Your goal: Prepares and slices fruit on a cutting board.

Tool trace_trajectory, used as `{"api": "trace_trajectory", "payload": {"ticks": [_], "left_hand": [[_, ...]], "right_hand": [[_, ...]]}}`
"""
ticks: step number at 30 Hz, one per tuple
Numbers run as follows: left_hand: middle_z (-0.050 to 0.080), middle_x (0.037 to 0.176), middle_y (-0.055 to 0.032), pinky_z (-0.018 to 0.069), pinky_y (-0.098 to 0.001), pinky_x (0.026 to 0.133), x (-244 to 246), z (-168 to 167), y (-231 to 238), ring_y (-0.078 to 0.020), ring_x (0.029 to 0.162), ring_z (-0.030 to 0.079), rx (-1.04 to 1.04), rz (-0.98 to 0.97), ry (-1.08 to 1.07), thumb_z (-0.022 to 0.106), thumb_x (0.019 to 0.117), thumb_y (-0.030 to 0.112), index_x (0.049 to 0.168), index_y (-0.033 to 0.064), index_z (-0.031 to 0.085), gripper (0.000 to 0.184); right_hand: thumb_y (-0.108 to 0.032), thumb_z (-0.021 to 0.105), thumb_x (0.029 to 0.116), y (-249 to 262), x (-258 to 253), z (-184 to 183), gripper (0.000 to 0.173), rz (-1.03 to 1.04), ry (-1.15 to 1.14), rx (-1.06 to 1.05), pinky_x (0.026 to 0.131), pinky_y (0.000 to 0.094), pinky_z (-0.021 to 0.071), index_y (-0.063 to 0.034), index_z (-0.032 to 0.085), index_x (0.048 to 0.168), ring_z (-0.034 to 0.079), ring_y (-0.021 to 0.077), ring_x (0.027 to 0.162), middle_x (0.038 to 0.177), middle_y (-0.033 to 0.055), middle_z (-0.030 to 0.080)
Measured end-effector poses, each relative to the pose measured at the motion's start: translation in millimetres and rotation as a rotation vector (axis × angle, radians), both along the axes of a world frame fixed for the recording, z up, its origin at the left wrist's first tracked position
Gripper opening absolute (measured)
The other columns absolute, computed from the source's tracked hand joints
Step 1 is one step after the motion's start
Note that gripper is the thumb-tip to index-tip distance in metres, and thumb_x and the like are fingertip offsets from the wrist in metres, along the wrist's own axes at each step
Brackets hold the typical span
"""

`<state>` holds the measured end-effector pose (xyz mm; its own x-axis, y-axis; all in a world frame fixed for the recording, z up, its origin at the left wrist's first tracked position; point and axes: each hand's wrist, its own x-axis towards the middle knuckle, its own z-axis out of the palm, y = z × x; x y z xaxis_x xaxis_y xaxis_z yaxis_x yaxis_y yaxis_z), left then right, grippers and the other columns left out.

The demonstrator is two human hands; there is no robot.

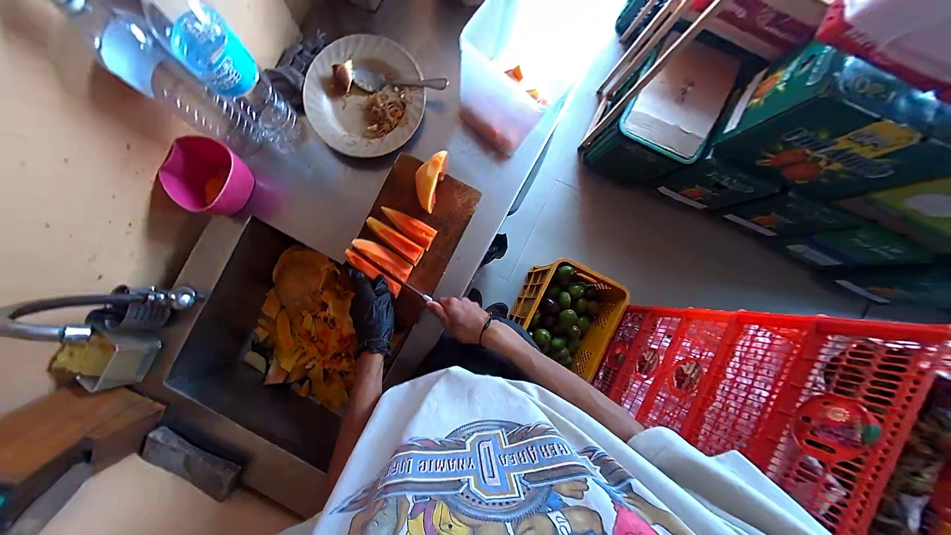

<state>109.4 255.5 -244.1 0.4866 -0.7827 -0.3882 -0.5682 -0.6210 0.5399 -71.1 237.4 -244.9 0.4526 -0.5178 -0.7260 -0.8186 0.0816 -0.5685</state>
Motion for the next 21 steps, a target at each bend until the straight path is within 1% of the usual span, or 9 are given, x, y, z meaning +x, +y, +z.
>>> {"api": "trace_trajectory", "payload": {"ticks": [1,3,5,7,9,11,14,18,21], "left_hand": [[0.065,0.122,-0.0288,0.0501,-0.0617,0.094,3,-3,-2,-0.0442,0.108,0.066,-0.014,0.001,0.02,0.046,0.1085,0.037,0.163,0.01,0.018,0.067],[0.067,0.109,-0.0251,0.0549,-0.0548,0.084,8,-6,-4,-0.0365,0.088,0.068,-0.035,0.01,0.084,0.049,0.108,0.033,0.161,0.0096,0.024,0.063],[0.067,0.104,-0.0221,0.0568,-0.0493,0.079,12,-6,-3,-0.0306,0.08,0.068,-0.054,0.009,0.133,0.051,0.1079,0.029,0.158,0.0081,0.03,0.058],[0.067,0.107,-0.0213,0.0571,-0.046,0.08,14,-7,-4,-0.0278,0.082,0.068,-0.077,0.0,0.149,0.05,0.1078,0.026,0.156,0.0044,0.033,0.055],[0.065,0.109,-0.0205,0.0569,-0.0422,0.078,12,-7,-7,-0.0249,0.082,0.067,-0.097,0.002,0.168,0.05,0.1079,0.024,0.157,0.0013,0.029,0.058],[0.065,0.107,-0.0195,0.0567,-0.0399,0.075,11,-6,-4,-0.0227,0.079,0.066,-0.108,0.024,0.186,0.051,0.1075,0.023,0.157,0.0008,0.028,0.059],[0.065,0.109,-0.0199,0.0571,-0.0393,0.073,10,-7,-3,-0.0224,0.078,0.066,-0.119,0.054,0.199,0.052,0.1072,0.022,0.157,0.0007,0.027,0.06],[0.065,0.114,-0.0224,0.0578,-0.0424,0.076,11,-14,-5,-0.0254,0.081,0.068,-0.115,0.074,0.189,0.054,0.1064,0.023,0.16,0.0014,0.02,0.067],[0.064,0.118,-0.0243,0.0577,-0.0431,0.077,13,-15,-3,-0.027,0.084,0.068,-0.148,0.082,0.225,0.055,0.106,0.021,0.159,0.0001,0.021,0.067]], "right_hand": [[-0.047,0.025,0.1123,-3,-2,0,0.063,0.008,-0.022,0.01,0.094,0.0612,0.0488,0.0033,0.063,0.117,0.066,0.0425,0.11,0.11,0.0266,0.068],[-0.049,0.023,0.1122,-7,-3,6,0.065,0.03,-0.003,0.021,0.099,0.0605,0.0468,0.0034,0.061,0.122,0.063,0.0422,0.117,0.118,0.0272,0.066],[-0.051,0.021,0.1116,-6,-1,10,0.068,0.048,0.038,0.015,0.101,0.0606,0.0465,0.0027,0.059,0.127,0.062,0.0422,0.122,0.124,0.0271,0.065],[-0.053,0.02,0.1111,-4,1,16,0.069,0.04,0.083,-0.016,0.1,0.061,0.0477,0.0011,0.059,0.129,0.062,0.0422,0.123,0.125,0.0264,0.066],[-0.054,0.02,0.1107,-3,3,31,0.067,0.034,0.173,-0.059,0.098,0.0607,0.0499,-0.0021,0.056,0.134,0.062,0.0421,0.123,0.127,0.0251,0.065],[-0.052,0.021,0.1111,3,5,38,0.065,0.032,0.219,-0.097,0.096,0.0602,0.0509,-0.0025,0.054,0.136,0.063,0.0431,0.122,0.127,0.0256,0.065],[-0.052,0.021,0.1112,7,1,34,0.064,0.042,0.204,-0.107,0.095,0.06,0.0512,-0.0019,0.053,0.135,0.063,0.0433,0.121,0.125,0.0259,0.065],[-0.054,0.021,0.1106,11,-20,31,0.066,0.061,0.21,-0.075,0.095,0.0615,0.0509,-0.0024,0.055,0.133,0.064,0.0445,0.119,0.123,0.0262,0.066],[-0.056,0.021,0.1099,16,-41,31,0.067,0.069,0.223,-0.049,0.094,0.0635,0.0506,-0.0039,0.057,0.132,0.064,0.0454,0.118,0.12,0.0262,0.067]]}}
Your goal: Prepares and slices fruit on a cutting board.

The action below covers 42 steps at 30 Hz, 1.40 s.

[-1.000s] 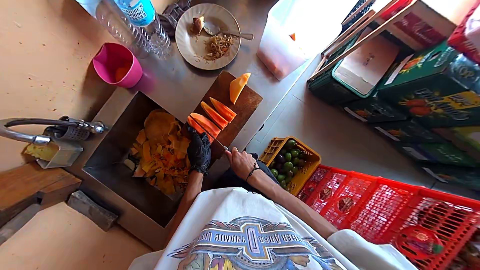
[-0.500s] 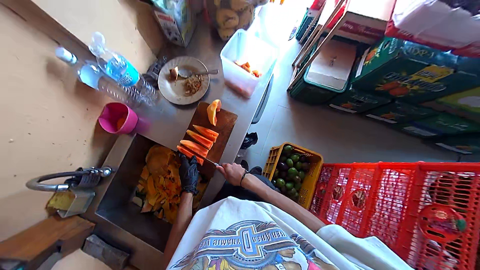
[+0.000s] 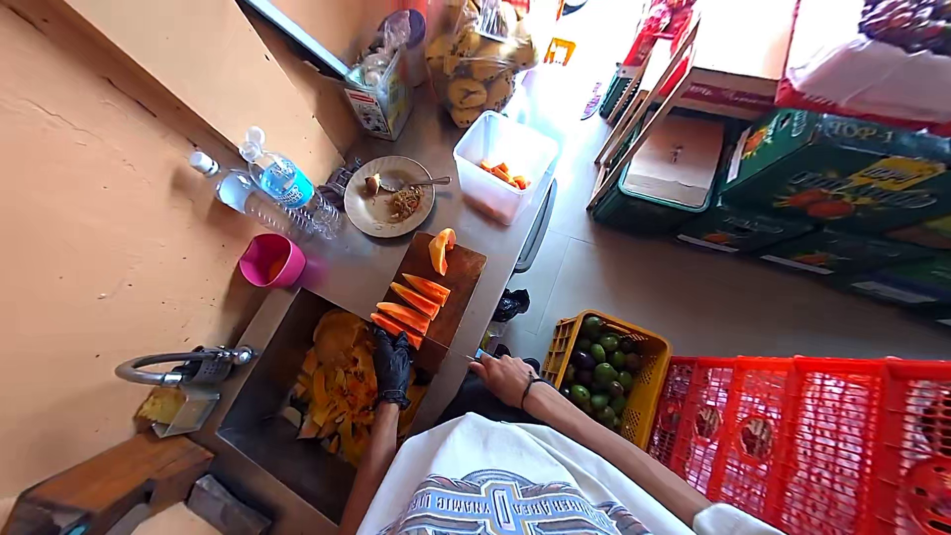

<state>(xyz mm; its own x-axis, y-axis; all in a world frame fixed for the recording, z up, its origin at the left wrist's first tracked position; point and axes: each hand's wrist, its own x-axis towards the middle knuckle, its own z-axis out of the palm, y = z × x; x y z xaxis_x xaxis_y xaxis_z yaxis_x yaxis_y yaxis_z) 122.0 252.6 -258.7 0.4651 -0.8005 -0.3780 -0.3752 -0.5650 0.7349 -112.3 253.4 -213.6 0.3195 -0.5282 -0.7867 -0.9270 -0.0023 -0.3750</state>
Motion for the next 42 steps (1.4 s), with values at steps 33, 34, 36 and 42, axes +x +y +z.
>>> {"api": "trace_trajectory", "payload": {"ticks": [33,34,36,42], "left_hand": [[0.06,0.138,-0.0224,0.0414,-0.0592,0.107,-3,20,-26,-0.0412,0.13,0.055,-0.001,-0.506,-0.76,0.063,0.0962,0.044,0.146,0.0067,0.054,0.063],[0.059,0.14,-0.023,0.0414,-0.0577,0.108,-10,21,-23,-0.0411,0.132,0.054,0.047,-0.447,-0.786,0.063,0.0966,0.043,0.148,0.0052,0.051,0.065],[0.055,0.145,-0.024,0.041,-0.0566,0.109,-21,24,-17,-0.0412,0.136,0.05,0.164,-0.385,-0.815,0.059,0.0979,0.043,0.153,0.0045,0.044,0.069],[0.063,0.135,-0.0194,0.042,-0.061,0.104,-14,32,-20,-0.0409,0.127,0.057,0.122,-0.326,-0.683,0.051,0.103,0.045,0.143,0.0126,0.058,0.052]], "right_hand": [[-0.053,0.021,0.1105,-25,5,-9,0.063,-0.182,-0.099,-0.125,0.086,0.0586,0.0525,-0.0053,0.061,0.117,0.069,0.0396,0.105,0.103,0.0209,0.07],[-0.053,0.021,0.1107,-24,7,-11,0.062,-0.187,-0.11,-0.125,0.086,0.0585,0.0526,-0.0051,0.061,0.117,0.069,0.0396,0.104,0.103,0.0209,0.07],[-0.052,0.021,0.111,-25,11,-15,0.062,-0.188,-0.125,-0.128,0.086,0.0583,0.0527,-0.0049,0.061,0.117,0.069,0.0394,0.104,0.102,0.0207,0.07],[-0.05,0.023,0.1117,-31,18,-22,0.061,-0.188,-0.166,-0.118,0.086,0.0572,0.0518,-0.0034,0.062,0.114,0.068,0.0377,0.102,0.101,0.0204,0.069]]}}
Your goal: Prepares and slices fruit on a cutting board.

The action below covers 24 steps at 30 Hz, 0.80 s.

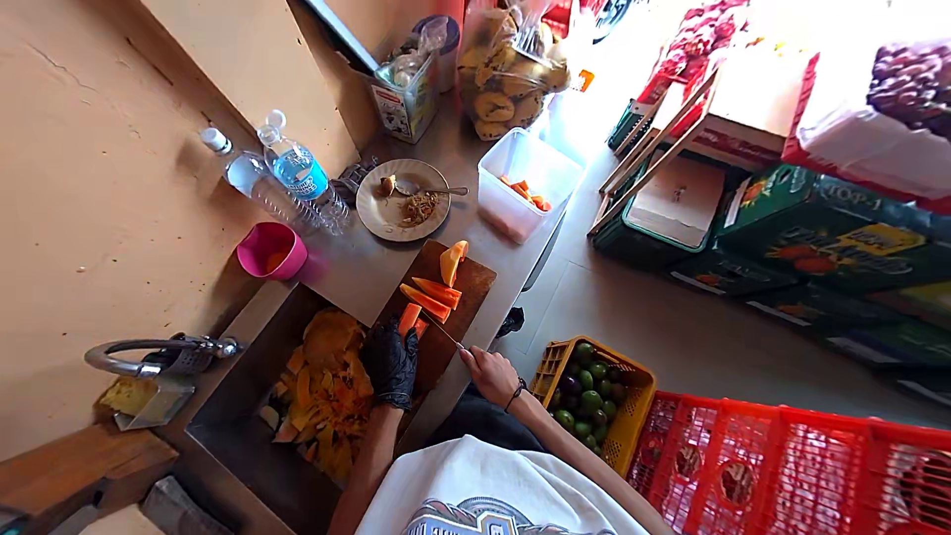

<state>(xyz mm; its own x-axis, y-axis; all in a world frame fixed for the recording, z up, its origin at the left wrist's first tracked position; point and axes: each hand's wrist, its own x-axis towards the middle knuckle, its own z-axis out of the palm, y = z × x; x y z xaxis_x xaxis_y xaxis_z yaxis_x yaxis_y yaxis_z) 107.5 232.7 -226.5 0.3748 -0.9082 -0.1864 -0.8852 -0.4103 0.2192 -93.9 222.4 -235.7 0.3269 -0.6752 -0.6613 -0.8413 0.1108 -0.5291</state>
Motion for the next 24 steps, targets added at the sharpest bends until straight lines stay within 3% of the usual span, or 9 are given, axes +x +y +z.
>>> {"api": "trace_trajectory", "payload": {"ticks": [2,6,10,12,16,21,24], "left_hand": [[0.066,0.128,-0.0179,0.0433,-0.0598,0.104,14,5,-14,-0.0389,0.124,0.059,0.004,-0.021,0.108,0.058,0.1017,0.039,0.133,0.0123,0.066,0.042],[0.065,0.124,-0.0173,0.0448,-0.0605,0.099,34,7,-32,-0.0382,0.119,0.059,0.06,-0.068,0.19,0.071,0.0945,0.036,0.128,0.0149,0.068,0.04],[0.064,0.126,-0.0181,0.0472,-0.0575,0.099,33,13,-22,-0.0371,0.12,0.06,0.082,-0.048,0.185,0.067,0.097,0.032,0.137,0.0177,0.064,0.043],[0.062,0.13,-0.0207,0.0475,-0.0577,0.099,31,10,-12,-0.0395,0.122,0.059,0.053,-0.077,0.152,0.063,0.0988,0.038,0.143,0.0167,0.059,0.049],[0.054,0.143,-0.02,0.04,-0.0632,0.104,24,-9,0,-0.0433,0.131,0.049,-0.007,-0.093,0.13,0.076,0.0852,0.05,0.15,0.0205,0.051,0.076],[0.048,0.152,-0.0175,0.0352,-0.0645,0.109,20,-24,10,-0.0429,0.139,0.044,-0.057,-0.011,0.135,0.074,0.0874,0.048,0.152,0.0218,0.048,0.075],[0.052,0.15,-0.0147,0.0319,-0.0639,0.111,23,-22,13,-0.0405,0.14,0.043,-0.119,0.05,0.206,0.078,0.0832,0.048,0.15,0.0231,0.051,0.076]], "right_hand": [[-0.05,0.023,0.1116,0,-2,-3,0.061,-0.004,-0.015,0.0,0.085,0.0567,0.0516,-0.0032,0.062,0.112,0.068,0.0371,0.099,0.099,0.0201,0.068],[-0.049,0.024,0.1117,2,-5,-5,0.06,-0.006,-0.02,0.009,0.085,0.0568,0.0515,-0.0034,0.063,0.111,0.068,0.0366,0.099,0.098,0.0197,0.068],[-0.049,0.023,0.1117,-2,-4,-2,0.059,-0.001,0.004,-0.024,0.085,0.0564,0.0521,-0.0047,0.062,0.114,0.069,0.0364,0.1,0.099,0.0189,0.069],[-0.049,0.023,0.1116,-3,-2,-3,0.059,0.027,0.021,-0.038,0.085,0.0573,0.0524,-0.0054,0.062,0.115,0.069,0.0372,0.101,0.1,0.0192,0.069],[-0.052,0.022,0.1104,1,0,0,0.061,0.047,0.114,-0.069,0.084,0.0576,0.0537,-0.0073,0.063,0.115,0.07,0.037,0.102,0.1,0.0183,0.071],[-0.052,0.021,0.1107,-1,0,11,0.061,0.069,0.192,-0.102,0.083,0.0572,0.0543,-0.0074,0.063,0.115,0.071,0.0374,0.101,0.1,0.0182,0.072],[-0.053,0.023,0.1098,7,-14,47,0.061,0.089,0.268,-0.101,0.082,0.0578,0.0543,-0.0088,0.065,0.115,0.071,0.0375,0.1,0.099,0.0176,0.072]]}}
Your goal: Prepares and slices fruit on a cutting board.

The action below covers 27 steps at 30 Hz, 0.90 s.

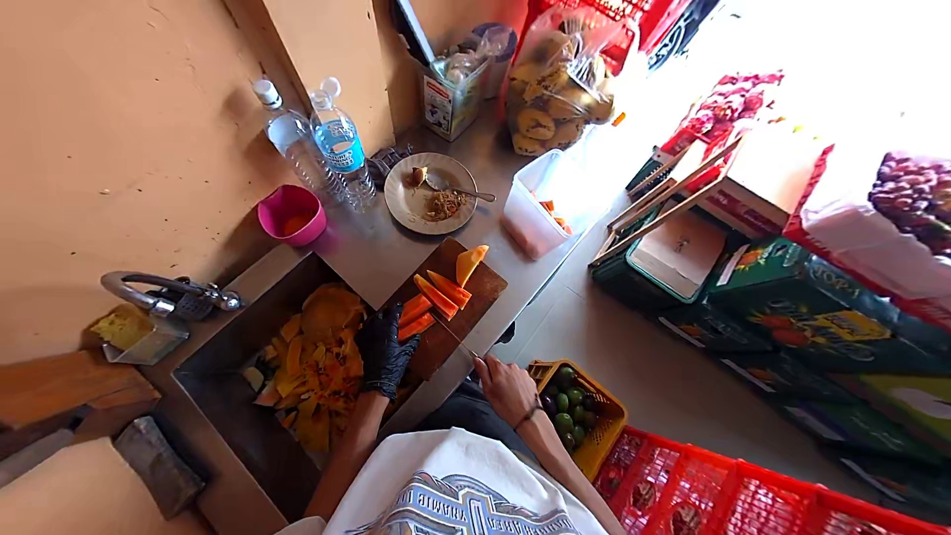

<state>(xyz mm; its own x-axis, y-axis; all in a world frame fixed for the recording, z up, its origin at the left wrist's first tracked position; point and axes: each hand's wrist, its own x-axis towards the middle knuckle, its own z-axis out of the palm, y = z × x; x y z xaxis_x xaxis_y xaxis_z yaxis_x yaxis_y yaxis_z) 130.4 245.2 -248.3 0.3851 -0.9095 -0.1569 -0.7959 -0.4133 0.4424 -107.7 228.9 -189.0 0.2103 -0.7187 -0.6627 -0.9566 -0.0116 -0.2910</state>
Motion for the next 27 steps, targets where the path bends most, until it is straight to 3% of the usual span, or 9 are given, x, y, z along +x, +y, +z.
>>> {"api": "trace_trajectory", "payload": {"ticks": [3,6,8,13,15,17,20,24,27], "left_hand": [[0.053,0.147,-0.0147,0.0339,-0.0483,0.119,6,-6,12,-0.0292,0.14,0.045,-0.325,0.122,0.404,0.079,0.0834,0.034,0.147,0.0089,0.051,0.074],[0.043,0.156,-0.015,0.0356,-0.038,0.117,-7,19,19,-0.0204,0.141,0.043,-0.454,0.286,0.814,0.049,0.0998,0.023,0.153,0.0018,0.039,0.058],[0.04,0.158,-0.0145,0.031,-0.0364,0.119,-12,13,20,-0.0189,0.144,0.039,-0.519,0.328,0.845,0.033,0.1059,0.022,0.154,0.0013,0.038,0.052],[0.046,0.155,-0.015,0.0292,-0.0391,0.122,-1,-29,13,-0.0207,0.144,0.041,-0.712,0.283,0.815,0.02,0.1078,0.042,0.149,-0.0005,0.046,0.064],[0.05,0.151,-0.0165,0.0317,-0.0392,0.121,-3,-30,10,-0.0211,0.142,0.044,-0.733,0.302,0.838,0.021,0.1087,0.042,0.145,-0.0022,0.049,0.064],[0.055,0.142,-0.022,0.0369,-0.038,0.115,-9,-20,7,-0.0223,0.134,0.051,-0.76,0.387,0.853,0.024,0.109,0.027,0.138,-0.0079,0.053,0.054],[0.051,0.145,-0.0232,0.036,-0.0346,0.116,-14,1,11,-0.0207,0.134,0.049,-0.712,0.451,0.905,0.026,0.1091,0.016,0.142,-0.0094,0.047,0.047],[0.054,0.146,-0.0156,0.0448,-0.0363,0.111,-7,-13,19,-0.0197,0.135,0.052,-0.562,0.326,0.833,0.067,0.0899,0.018,0.144,-0.0003,0.048,0.06],[0.051,0.149,-0.0147,0.0424,-0.0376,0.115,-5,-19,24,-0.0213,0.138,0.048,-0.482,0.235,0.739,0.077,0.0852,0.021,0.145,0.0031,0.05,0.068]], "right_hand": [[-0.051,0.024,0.1103,10,-11,17,0.059,-0.012,-0.066,-0.086,0.073,0.0558,0.0535,-0.0079,0.064,0.105,0.071,0.0365,0.086,0.084,0.0158,0.069],[-0.049,0.025,0.1106,0,-2,0,0.058,-0.033,-0.148,-0.117,0.075,0.0572,0.0536,-0.0061,0.065,0.107,0.071,0.0377,0.087,0.085,0.0168,0.069],[-0.049,0.024,0.1108,-11,9,-15,0.058,-0.018,-0.13,-0.093,0.079,0.0578,0.0537,-0.0063,0.064,0.111,0.071,0.0382,0.094,0.091,0.018,0.071],[-0.049,0.022,0.111,-18,24,-39,0.059,0.015,-0.076,-0.065,0.08,0.0563,0.0544,-0.0076,0.063,0.115,0.072,0.0377,0.098,0.096,0.0182,0.072],[-0.048,0.022,0.1113,-18,23,-46,0.059,0.03,-0.115,-0.063,0.08,0.0562,0.0543,-0.0066,0.064,0.114,0.071,0.0379,0.097,0.095,0.0185,0.072],[-0.046,0.022,0.1115,-17,22,-51,0.058,0.053,-0.156,-0.061,0.08,0.0558,0.0544,-0.0053,0.064,0.112,0.072,0.0378,0.095,0.093,0.0188,0.071],[-0.044,0.023,0.112,-18,21,-54,0.058,0.063,-0.2,-0.032,0.081,0.0561,0.0536,-0.0034,0.064,0.113,0.071,0.0383,0.096,0.094,0.0201,0.071],[-0.045,0.023,0.1119,-16,21,-51,0.058,0.033,-0.225,-0.069,0.08,0.0546,0.0537,-0.0039,0.064,0.111,0.071,0.0372,0.092,0.09,0.0181,0.07],[-0.044,0.024,0.1119,-5,25,-45,0.057,0.014,-0.285,-0.096,0.075,0.0529,0.0539,-0.0038,0.064,0.107,0.071,0.0348,0.084,0.082,0.016,0.068]]}}
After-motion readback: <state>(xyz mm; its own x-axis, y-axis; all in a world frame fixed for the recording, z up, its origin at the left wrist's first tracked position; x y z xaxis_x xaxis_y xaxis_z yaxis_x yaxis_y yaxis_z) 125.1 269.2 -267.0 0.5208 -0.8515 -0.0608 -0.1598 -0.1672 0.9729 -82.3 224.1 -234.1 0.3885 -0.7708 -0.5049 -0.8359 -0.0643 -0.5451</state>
